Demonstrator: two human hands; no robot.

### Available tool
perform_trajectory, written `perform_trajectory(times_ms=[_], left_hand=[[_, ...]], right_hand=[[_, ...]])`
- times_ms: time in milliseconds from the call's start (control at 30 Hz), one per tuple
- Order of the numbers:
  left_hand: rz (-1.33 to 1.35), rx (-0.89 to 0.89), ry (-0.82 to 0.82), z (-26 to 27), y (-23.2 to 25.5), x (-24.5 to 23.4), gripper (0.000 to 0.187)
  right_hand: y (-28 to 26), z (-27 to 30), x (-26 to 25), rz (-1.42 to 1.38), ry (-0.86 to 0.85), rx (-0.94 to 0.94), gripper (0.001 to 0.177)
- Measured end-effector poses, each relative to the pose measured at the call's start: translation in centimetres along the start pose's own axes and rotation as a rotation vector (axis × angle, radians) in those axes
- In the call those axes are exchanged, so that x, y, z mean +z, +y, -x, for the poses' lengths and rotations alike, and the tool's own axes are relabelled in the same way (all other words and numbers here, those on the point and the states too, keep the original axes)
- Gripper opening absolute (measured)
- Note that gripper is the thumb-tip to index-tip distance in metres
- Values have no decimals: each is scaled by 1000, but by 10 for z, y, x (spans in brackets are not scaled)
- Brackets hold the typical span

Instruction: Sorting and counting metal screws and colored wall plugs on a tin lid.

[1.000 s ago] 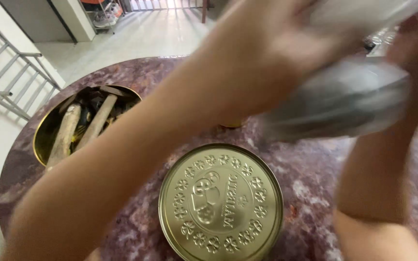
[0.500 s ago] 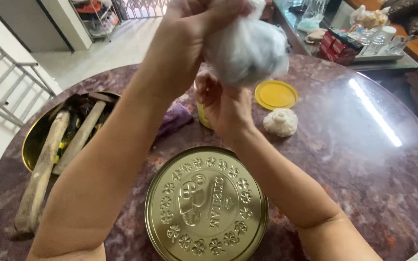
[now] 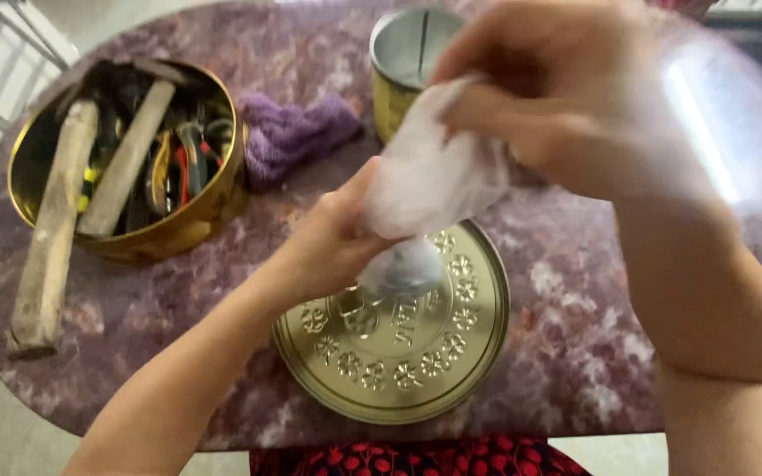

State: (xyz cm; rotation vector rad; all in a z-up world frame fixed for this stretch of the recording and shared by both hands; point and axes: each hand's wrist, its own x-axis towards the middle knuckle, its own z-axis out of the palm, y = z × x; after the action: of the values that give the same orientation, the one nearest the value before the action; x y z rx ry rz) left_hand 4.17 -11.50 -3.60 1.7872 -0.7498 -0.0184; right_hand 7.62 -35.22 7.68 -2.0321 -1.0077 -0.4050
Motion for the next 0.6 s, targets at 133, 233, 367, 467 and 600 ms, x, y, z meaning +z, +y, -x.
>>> perform_trajectory(times_ms=[133, 233, 367, 467, 600], left_hand=[[-222, -225, 269, 11, -24, 17, 48], [-3, -42, 315, 23, -45, 7, 30], [398, -29, 403, 21, -37, 2, 13], [309, -1, 373, 10, -17, -4, 29], [332, 53, 480, 17, -22, -23, 20]], right_hand=[[27, -4, 40, -359, -124, 240, 17], [40, -6, 30, -947, -207, 316, 26], [64, 6, 34, -1142, -215, 396, 30], [75, 20, 43, -1195, -186, 234, 33], [77, 37, 43, -1107, 31, 337, 17]])
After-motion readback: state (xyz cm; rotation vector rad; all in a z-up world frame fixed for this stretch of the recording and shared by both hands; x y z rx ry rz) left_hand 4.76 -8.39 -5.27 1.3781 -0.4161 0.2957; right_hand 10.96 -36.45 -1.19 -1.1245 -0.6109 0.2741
